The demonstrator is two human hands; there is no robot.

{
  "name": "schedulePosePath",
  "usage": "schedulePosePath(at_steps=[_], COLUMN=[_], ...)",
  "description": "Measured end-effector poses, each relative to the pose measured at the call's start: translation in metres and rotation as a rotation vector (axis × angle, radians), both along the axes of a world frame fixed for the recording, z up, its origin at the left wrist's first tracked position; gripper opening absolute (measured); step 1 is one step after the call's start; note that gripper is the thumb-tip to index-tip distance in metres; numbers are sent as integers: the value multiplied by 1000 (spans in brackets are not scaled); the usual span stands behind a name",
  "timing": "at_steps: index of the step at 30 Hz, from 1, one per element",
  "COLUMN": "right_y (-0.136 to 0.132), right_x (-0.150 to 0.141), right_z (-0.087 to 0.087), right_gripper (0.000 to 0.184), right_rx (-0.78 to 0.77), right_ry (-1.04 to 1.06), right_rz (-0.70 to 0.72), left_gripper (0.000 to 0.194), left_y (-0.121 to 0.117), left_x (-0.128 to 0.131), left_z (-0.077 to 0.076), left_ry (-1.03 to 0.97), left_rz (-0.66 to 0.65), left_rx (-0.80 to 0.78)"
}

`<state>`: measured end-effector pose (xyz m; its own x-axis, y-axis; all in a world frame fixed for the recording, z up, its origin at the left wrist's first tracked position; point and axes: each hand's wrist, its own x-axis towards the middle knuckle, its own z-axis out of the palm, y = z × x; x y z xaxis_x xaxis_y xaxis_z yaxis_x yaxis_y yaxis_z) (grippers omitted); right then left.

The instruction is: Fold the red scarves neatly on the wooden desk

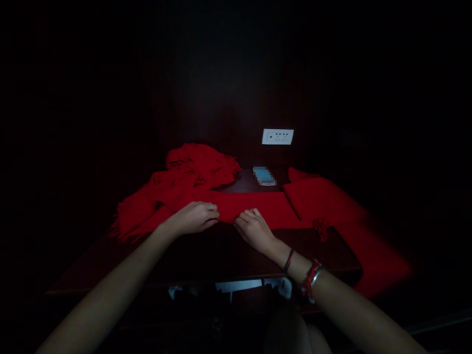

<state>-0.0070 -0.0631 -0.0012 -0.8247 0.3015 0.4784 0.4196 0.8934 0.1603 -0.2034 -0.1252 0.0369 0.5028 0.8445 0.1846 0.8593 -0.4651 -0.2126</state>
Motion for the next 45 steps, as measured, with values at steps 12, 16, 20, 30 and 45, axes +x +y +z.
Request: schedulePosePath(at_steps=[12, 16, 20, 30, 45], right_y=[1, 15, 64, 150, 58], right_x=[-1, 37, 113, 214, 131], right_z=[-1, 16, 47, 54, 36], right_gripper=[21, 23, 27, 39, 29], right_rx=[-99, -152, -182, -665, -368], right_ry=[-14, 99, 209, -39, -61], right_rz=[86, -14, -476, -1079, 62], left_gripper=[11, 10, 11, 27, 26], left_y=[-3, -3, -2, 41, 52], left_x=[-2, -3, -3, 51, 93], left_z=[0, 1, -2, -9, -22], left_ry=[-18, -46, -71, -142, -48], left_rz=[1, -4, -18, -108, -234], left_rx=[-137, -153, -163, 26, 3])
